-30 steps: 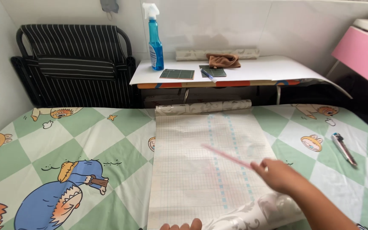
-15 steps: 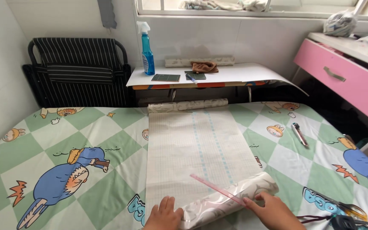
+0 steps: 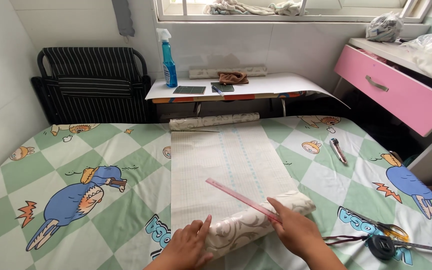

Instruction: Measure a roll of vinyl film using a ruler and tape measure, mark it with a pen, and then cut it with scissors.

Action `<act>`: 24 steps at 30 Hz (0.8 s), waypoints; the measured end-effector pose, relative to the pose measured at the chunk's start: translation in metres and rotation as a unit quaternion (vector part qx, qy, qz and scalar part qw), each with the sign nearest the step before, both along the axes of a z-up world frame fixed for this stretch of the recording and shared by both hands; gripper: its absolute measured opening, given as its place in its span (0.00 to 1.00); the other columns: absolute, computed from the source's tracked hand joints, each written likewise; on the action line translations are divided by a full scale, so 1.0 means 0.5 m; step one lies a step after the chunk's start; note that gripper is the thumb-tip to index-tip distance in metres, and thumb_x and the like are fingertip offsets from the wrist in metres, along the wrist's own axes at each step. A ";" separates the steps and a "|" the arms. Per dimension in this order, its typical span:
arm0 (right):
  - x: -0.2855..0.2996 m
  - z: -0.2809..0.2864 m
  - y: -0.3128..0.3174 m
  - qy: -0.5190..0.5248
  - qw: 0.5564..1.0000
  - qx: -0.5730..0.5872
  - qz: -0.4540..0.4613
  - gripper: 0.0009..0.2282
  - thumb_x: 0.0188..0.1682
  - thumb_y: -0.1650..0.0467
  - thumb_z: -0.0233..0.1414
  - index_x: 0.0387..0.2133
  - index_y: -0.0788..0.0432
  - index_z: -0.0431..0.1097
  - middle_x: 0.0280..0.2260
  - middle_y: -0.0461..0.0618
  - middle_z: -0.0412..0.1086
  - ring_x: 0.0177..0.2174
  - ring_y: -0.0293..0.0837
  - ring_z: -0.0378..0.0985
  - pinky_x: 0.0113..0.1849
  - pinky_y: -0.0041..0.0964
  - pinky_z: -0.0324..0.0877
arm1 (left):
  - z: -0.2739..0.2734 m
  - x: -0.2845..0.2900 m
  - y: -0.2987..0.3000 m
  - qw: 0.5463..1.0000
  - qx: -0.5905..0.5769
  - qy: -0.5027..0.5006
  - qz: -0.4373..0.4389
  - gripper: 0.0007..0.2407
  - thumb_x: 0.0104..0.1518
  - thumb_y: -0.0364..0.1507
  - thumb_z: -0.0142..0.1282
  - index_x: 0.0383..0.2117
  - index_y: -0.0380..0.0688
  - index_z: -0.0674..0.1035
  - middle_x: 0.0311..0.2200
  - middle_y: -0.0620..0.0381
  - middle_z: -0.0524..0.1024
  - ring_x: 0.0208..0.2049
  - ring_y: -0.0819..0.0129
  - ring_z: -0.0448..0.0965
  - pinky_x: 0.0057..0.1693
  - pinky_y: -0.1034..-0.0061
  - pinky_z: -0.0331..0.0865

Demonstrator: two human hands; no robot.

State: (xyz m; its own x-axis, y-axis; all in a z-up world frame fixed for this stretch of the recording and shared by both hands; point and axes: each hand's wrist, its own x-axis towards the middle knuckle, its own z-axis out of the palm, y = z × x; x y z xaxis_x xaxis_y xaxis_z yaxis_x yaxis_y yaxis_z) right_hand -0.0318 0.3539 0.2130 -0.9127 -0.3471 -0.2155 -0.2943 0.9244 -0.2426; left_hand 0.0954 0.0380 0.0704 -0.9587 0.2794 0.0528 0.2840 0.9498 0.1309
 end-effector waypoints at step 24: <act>-0.013 -0.055 -0.010 -0.168 0.971 -0.002 -0.172 0.27 0.63 0.54 0.38 0.45 0.63 0.80 0.39 0.56 0.82 0.36 0.49 0.85 0.42 0.46 0.77 | 0.231 0.046 0.145 0.922 0.087 -0.378 -0.005 0.18 0.68 0.49 0.48 0.54 0.60 0.83 0.48 0.58 0.77 0.49 0.63 0.77 0.55 0.69 0.69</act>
State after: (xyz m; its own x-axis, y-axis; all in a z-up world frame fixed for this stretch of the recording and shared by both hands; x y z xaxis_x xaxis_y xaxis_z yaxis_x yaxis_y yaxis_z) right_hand -0.0381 0.3490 0.1854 -0.8527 -0.0347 -0.5213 0.1288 0.9530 -0.2742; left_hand 0.1184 0.1104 0.1859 -0.7366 0.3398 -0.5847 0.0581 0.8932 0.4459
